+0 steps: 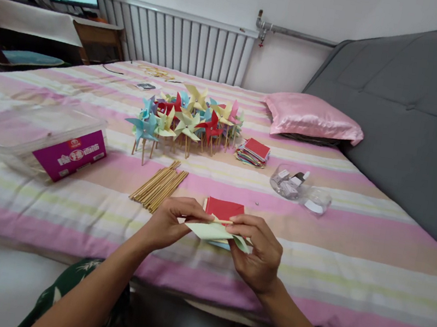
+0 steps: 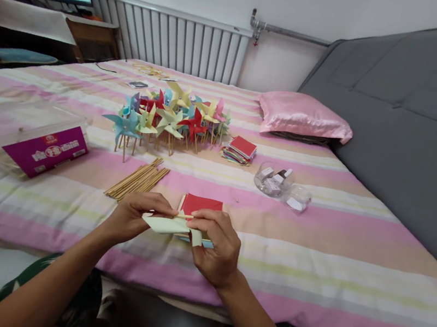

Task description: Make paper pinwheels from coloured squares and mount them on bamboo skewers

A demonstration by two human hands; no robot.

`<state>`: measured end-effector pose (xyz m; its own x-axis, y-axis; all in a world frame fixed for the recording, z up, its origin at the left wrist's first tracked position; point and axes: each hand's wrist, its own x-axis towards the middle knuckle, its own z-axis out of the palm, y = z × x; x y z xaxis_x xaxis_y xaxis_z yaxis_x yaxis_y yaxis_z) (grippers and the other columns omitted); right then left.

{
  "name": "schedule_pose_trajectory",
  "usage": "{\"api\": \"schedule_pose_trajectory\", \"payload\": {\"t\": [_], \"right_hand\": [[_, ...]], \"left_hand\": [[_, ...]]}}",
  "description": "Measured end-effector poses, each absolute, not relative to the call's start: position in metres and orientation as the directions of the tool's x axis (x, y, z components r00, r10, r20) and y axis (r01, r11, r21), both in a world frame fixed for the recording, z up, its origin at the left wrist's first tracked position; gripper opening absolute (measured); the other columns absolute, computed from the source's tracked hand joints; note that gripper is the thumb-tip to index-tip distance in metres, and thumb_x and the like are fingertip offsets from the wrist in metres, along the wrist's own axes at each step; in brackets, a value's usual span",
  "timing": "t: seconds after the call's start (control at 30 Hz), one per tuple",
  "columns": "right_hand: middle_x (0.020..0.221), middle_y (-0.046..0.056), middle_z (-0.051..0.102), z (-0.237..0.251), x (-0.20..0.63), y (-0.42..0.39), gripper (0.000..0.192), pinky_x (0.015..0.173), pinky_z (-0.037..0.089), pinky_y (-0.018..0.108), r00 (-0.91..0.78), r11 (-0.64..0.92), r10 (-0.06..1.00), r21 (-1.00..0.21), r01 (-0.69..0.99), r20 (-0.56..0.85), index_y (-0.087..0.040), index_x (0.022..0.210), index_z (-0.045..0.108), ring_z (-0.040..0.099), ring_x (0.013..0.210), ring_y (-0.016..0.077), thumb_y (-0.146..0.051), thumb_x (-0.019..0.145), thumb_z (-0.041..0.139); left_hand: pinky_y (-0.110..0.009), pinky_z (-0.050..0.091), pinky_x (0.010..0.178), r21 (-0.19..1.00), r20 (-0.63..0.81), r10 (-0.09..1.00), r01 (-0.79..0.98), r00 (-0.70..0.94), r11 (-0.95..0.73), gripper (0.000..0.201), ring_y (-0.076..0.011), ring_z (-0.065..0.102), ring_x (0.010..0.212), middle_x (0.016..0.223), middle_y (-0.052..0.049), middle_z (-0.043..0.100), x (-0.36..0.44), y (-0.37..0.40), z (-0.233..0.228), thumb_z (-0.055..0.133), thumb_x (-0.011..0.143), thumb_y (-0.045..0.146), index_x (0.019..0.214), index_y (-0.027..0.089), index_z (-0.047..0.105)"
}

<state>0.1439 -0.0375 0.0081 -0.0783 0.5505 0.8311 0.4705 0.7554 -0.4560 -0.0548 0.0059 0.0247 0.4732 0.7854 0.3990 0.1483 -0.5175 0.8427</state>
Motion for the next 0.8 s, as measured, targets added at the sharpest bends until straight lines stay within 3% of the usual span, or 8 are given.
{"api": "schedule_pose_trajectory", "payload": {"t": [0.8], "right_hand": [[0.088, 0.007, 0.064, 0.0074, 0.1436, -0.0376, 0.025, 0.068, 0.052, 0.032, -0.081, 0.77, 0.539, -0.452, 0.45, 0.838, -0.019, 0.088, 0.063, 0.062, 0.082, 0.0182, -0.001, 0.071, 0.063]], "left_hand": [[-0.023, 0.047, 0.06, 0.842, 0.41, 0.773, 0.123, 0.485, -0.525, 0.015, -0.0147, 0.063, 0.068, 0.076, -0.007, 0.07, -0.0541, 0.0058, 0.0254, 0.063, 0.077, 0.016, 0.087, 0.018, 0.074]]}}
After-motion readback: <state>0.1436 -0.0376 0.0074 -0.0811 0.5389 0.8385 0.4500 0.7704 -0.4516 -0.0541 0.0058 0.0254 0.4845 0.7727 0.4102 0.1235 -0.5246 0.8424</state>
